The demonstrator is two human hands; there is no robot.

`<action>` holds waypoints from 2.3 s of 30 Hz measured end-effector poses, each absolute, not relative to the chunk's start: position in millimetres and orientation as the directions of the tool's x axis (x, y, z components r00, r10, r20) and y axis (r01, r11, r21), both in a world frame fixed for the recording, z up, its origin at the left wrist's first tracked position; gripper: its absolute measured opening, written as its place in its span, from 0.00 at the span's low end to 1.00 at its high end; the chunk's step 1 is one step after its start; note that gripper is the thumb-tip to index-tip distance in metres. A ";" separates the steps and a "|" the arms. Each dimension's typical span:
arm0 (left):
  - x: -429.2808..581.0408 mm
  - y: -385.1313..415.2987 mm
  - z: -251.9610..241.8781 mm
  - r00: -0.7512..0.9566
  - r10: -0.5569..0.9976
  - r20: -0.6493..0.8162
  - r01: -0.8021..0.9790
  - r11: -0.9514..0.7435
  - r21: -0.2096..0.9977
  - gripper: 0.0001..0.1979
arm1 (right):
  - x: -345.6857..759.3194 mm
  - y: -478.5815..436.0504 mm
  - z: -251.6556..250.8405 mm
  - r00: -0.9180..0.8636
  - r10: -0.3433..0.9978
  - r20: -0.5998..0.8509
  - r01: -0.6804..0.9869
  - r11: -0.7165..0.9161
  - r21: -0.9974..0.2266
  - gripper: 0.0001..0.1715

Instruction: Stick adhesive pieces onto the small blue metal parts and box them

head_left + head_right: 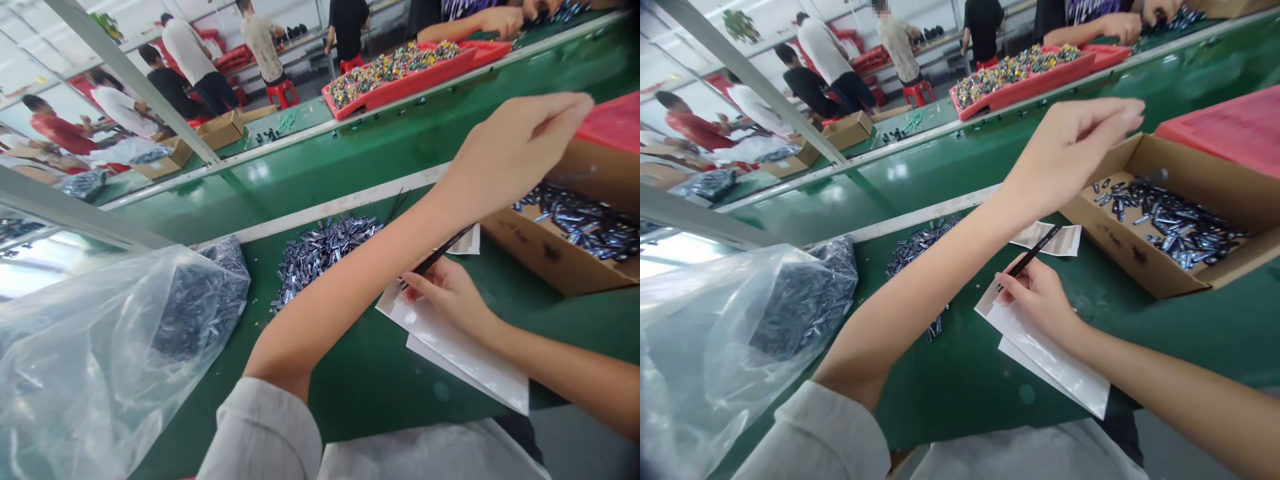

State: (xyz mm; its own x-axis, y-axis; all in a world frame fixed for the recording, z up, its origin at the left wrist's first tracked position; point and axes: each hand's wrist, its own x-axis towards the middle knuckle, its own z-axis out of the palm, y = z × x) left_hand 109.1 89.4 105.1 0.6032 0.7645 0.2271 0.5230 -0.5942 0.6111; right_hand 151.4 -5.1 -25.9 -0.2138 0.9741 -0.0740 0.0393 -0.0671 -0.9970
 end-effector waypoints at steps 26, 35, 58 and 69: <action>-36.6 -45.5 -5.3 0.549 0.827 0.118 0.728 -0.543 0.418 0.10 | 147.7 -3.2 -22.8 -0.299 0.953 -0.056 0.390 0.068 -0.918 0.08; -53.0 -6.1 11.8 0.410 0.911 0.047 0.885 -0.410 0.220 0.10 | 149.3 -4.4 -21.8 -0.299 0.950 -0.089 0.247 -0.013 -0.969 0.11; -40.9 -3.1 10.8 0.459 0.887 0.053 0.823 -0.446 0.352 0.10 | 150.3 -4.8 -21.3 -0.277 0.958 -0.070 0.157 -0.027 -0.987 0.11; -28.8 1.1 8.6 0.565 0.823 -0.057 0.797 -0.527 0.295 0.08 | 152.2 -4.2 -21.1 -0.207 0.972 -0.110 0.114 -0.087 -0.990 0.12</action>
